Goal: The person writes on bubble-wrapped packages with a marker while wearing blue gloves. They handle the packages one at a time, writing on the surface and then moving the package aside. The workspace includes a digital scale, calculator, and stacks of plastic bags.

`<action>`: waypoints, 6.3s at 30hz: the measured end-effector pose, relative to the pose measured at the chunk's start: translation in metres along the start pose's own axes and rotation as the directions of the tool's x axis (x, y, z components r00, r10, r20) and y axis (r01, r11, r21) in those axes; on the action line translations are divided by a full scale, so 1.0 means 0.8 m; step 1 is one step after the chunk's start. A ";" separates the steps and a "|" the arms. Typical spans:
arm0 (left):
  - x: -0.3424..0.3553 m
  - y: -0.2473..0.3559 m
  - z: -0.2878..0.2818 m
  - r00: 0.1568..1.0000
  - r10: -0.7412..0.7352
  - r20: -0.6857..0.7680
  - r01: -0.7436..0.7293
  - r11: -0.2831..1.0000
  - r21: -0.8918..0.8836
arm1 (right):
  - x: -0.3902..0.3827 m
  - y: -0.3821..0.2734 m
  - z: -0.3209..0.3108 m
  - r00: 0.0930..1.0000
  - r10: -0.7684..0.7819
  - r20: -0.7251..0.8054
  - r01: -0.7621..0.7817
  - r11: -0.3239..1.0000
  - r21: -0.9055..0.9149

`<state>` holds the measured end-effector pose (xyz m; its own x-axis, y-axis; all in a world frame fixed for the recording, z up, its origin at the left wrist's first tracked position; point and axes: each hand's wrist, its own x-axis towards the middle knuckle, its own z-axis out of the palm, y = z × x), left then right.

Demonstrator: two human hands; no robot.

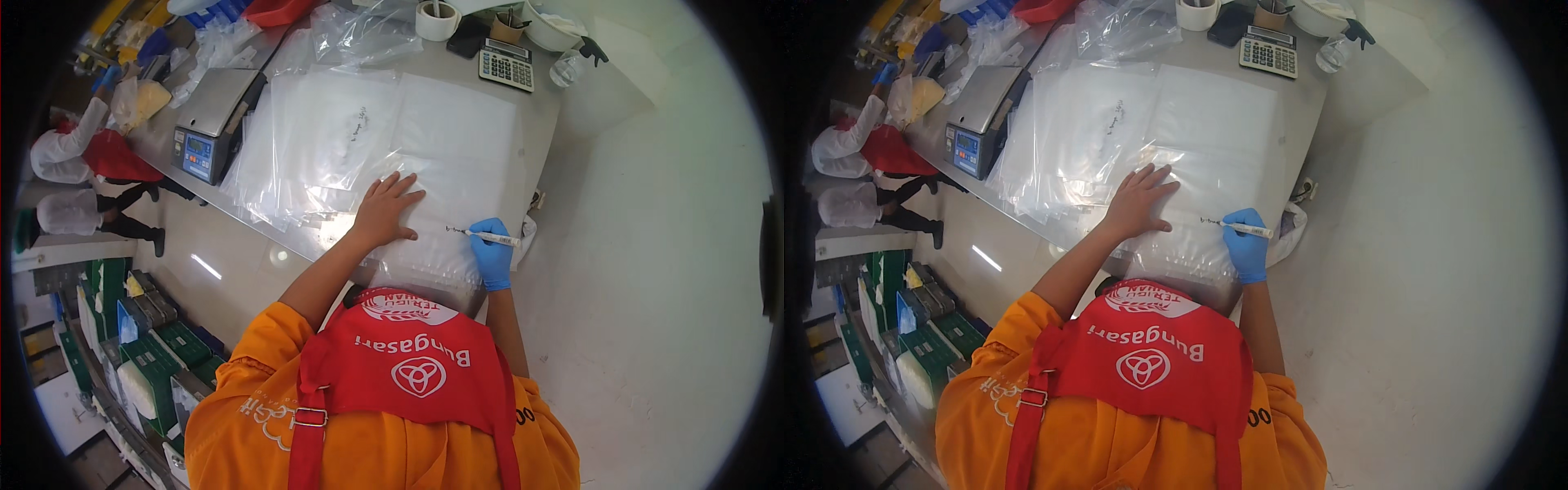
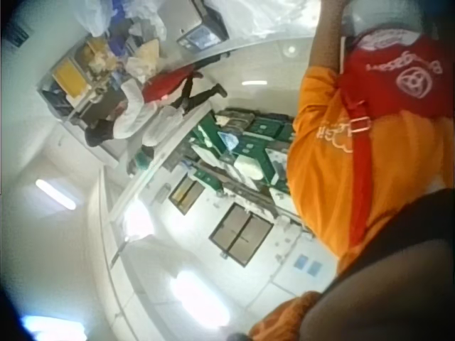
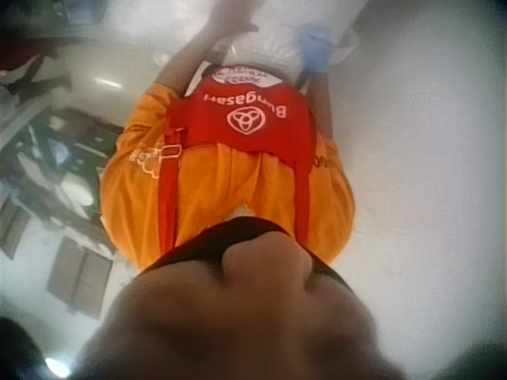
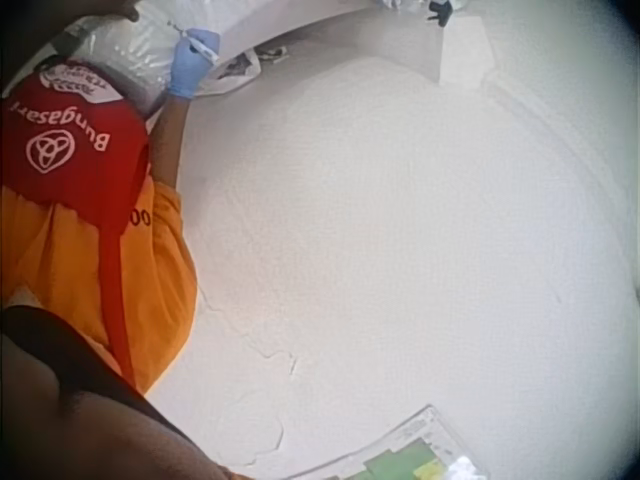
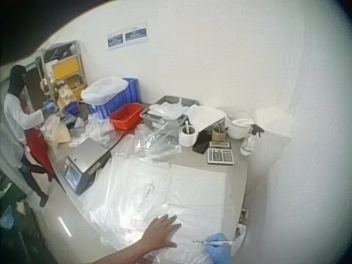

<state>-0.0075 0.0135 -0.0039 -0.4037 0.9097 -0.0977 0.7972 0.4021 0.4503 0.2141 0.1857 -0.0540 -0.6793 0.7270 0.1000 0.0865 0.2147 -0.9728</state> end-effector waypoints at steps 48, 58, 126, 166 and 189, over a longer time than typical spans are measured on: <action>0.001 0.000 -0.002 1.000 -0.003 0.009 0.003 1.000 0.000 | -0.005 0.008 -0.026 0.995 0.026 -0.099 -0.028 1.000 -0.013; 0.001 0.002 0.000 1.000 -0.009 0.016 0.009 1.000 -0.002 | -0.005 0.012 -0.033 0.983 0.094 -0.158 -0.089 0.995 0.038; 0.010 0.021 0.004 0.992 0.121 -0.016 -0.122 0.992 -0.018 | 0.036 -0.010 -0.006 0.990 0.069 -0.126 -0.053 0.990 0.127; 0.011 -0.001 0.006 0.995 0.097 -0.024 -0.099 0.990 -0.098 | 0.012 -0.014 0.015 0.990 -0.014 0.142 0.023 0.998 -0.058; 0.010 -0.003 0.008 0.995 0.091 -0.026 -0.093 0.991 -0.097 | 0.005 -0.014 0.010 0.997 0.001 0.083 0.000 1.000 -0.023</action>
<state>-0.0095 0.0205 -0.0113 -0.3410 0.9395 -0.0328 0.7838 0.3034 0.5418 0.2046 0.1812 -0.0447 -0.7376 0.6704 0.0809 0.1031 0.2301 -0.9677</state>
